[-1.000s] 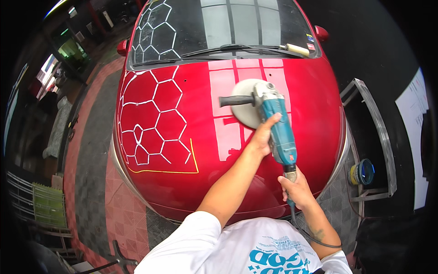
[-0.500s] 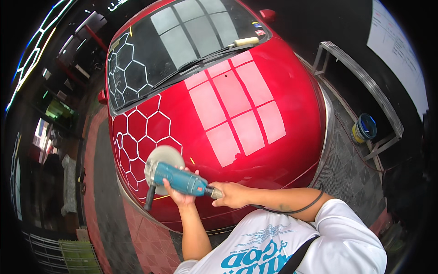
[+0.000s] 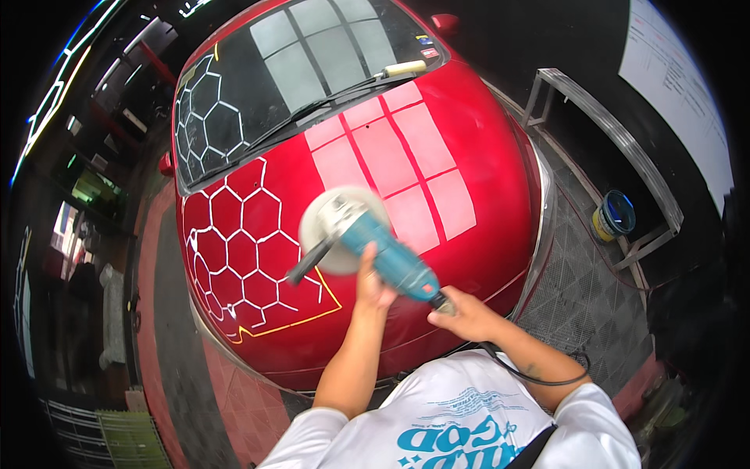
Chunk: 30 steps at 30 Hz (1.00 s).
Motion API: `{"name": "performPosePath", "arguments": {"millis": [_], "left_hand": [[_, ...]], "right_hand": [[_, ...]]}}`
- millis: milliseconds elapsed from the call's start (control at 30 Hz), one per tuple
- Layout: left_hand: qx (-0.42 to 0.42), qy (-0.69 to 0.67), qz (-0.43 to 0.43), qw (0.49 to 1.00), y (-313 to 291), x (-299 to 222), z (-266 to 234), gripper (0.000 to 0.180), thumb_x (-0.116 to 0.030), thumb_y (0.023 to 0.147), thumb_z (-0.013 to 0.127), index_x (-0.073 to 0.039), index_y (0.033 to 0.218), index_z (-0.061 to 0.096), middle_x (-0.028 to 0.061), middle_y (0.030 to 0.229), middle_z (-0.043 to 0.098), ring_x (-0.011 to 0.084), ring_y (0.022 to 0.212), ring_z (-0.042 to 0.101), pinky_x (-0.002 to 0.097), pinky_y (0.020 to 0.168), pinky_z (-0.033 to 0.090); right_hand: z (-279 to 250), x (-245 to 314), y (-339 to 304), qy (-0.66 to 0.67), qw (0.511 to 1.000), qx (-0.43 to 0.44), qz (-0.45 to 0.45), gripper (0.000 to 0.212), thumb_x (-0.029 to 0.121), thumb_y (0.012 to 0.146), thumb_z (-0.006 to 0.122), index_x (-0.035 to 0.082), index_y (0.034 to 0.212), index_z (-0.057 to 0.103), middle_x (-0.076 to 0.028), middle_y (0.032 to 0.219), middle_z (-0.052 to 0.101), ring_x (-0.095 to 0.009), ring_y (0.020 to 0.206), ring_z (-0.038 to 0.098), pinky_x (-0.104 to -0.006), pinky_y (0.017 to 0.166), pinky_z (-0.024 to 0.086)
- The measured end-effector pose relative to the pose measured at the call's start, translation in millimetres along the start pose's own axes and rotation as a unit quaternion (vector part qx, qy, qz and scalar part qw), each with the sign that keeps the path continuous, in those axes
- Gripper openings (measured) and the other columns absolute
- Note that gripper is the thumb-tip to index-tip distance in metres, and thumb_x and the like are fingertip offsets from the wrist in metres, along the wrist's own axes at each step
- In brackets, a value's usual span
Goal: The person uses a rotary polisher to buff the hood of a red car. They move the tool in overlapping passes across the surface, following a pre-marked grid pattern to ensure even coverage.
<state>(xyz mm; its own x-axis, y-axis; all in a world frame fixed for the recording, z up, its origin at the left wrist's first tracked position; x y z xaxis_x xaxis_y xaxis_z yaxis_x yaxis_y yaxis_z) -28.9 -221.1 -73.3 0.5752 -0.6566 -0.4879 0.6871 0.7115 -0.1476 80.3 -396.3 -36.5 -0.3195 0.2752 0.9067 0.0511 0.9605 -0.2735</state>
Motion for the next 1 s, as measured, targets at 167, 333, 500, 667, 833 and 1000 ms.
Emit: {"name": "performPosePath", "arguments": {"millis": [167, 333, 500, 667, 833, 1000], "left_hand": [[0.044, 0.05, -0.14, 0.988, 88, 108, 75, 0.058, -0.048, 0.095, 0.086, -0.01, 0.132, 0.062, 0.0102, 0.111, 0.073, 0.0279, 0.1, 0.075, 0.0525, 0.09, 0.065], [0.055, 0.087, -0.207, 0.973, 119, 181, 113, 0.056, -0.048, 0.095, 0.087, -0.01, 0.13, 0.065, 0.0103, 0.111, 0.074, 0.0261, 0.099, 0.075, 0.0513, 0.09, 0.065], [0.062, 0.073, -0.173, 0.98, 87, 168, 94, 0.056, -0.047, 0.097, 0.084, -0.009, 0.134, 0.064, 0.0117, 0.115, 0.075, 0.0286, 0.105, 0.076, 0.0538, 0.094, 0.065], [0.004, 0.044, -0.076, 0.996, 24, 93, 40, 0.073, -0.057, 0.094, 0.084, -0.004, 0.14, 0.06, 0.0212, 0.127, 0.073, 0.0364, 0.114, 0.075, 0.0593, 0.104, 0.061], [-0.034, 0.024, 0.032, 0.999, -42, 11, -9, 0.079, -0.063, 0.095, 0.079, -0.006, 0.146, 0.058, 0.018, 0.133, 0.072, 0.0359, 0.126, 0.071, 0.0666, 0.111, 0.056], [-0.017, 0.002, 0.117, 0.993, -100, -44, -47, 0.083, -0.066, 0.094, 0.079, -0.007, 0.149, 0.058, 0.012, 0.137, 0.071, 0.0336, 0.13, 0.069, 0.0696, 0.117, 0.051]], "right_hand": [[-62, -63, -25, 0.317, 0.934, -0.068, 0.154, 0.069, 0.067, 0.107, 0.065, 0.006, 0.136, 0.056, -0.013, 0.089, 0.074, -0.021, 0.068, 0.074, -0.0346, 0.058, 0.059], [-95, -94, -55, 0.377, 0.888, -0.173, 0.198, 0.083, 0.084, 0.105, 0.047, 0.005, 0.123, 0.064, -0.009, 0.071, 0.069, -0.018, 0.051, 0.063, -0.0335, 0.049, 0.054], [-73, -97, -64, 0.355, 0.898, -0.136, 0.221, 0.077, 0.082, 0.106, 0.048, 0.008, 0.123, 0.064, -0.007, 0.072, 0.066, -0.017, 0.053, 0.061, -0.033, 0.05, 0.052], [-24, -62, -38, 0.292, 0.941, -0.023, 0.167, 0.071, 0.073, 0.11, 0.053, 0.007, 0.136, 0.06, -0.006, 0.076, 0.063, -0.014, 0.056, 0.059, -0.0291, 0.05, 0.049], [36, -17, -7, 0.193, 0.968, 0.074, 0.145, 0.077, 0.076, 0.105, 0.058, 0.004, 0.134, 0.063, -0.005, 0.076, 0.059, -0.014, 0.058, 0.057, -0.0312, 0.052, 0.049], [87, 22, 17, 0.059, 0.985, 0.138, 0.089, 0.084, 0.08, 0.104, 0.053, 0.0, 0.125, 0.07, -0.018, 0.096, 0.074, -0.029, 0.078, 0.075, -0.0442, 0.07, 0.06]]}}
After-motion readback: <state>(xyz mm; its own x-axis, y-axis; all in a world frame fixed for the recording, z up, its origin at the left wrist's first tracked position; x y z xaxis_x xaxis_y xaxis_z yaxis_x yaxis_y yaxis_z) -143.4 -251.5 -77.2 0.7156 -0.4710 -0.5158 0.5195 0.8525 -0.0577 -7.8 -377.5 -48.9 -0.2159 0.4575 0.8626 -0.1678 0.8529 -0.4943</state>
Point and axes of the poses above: each hand's wrist, its own y-axis towards the middle knuckle, its own z-axis out of the palm, x = y × z, the point moved 9 cm from there along y, towards the middle knuckle
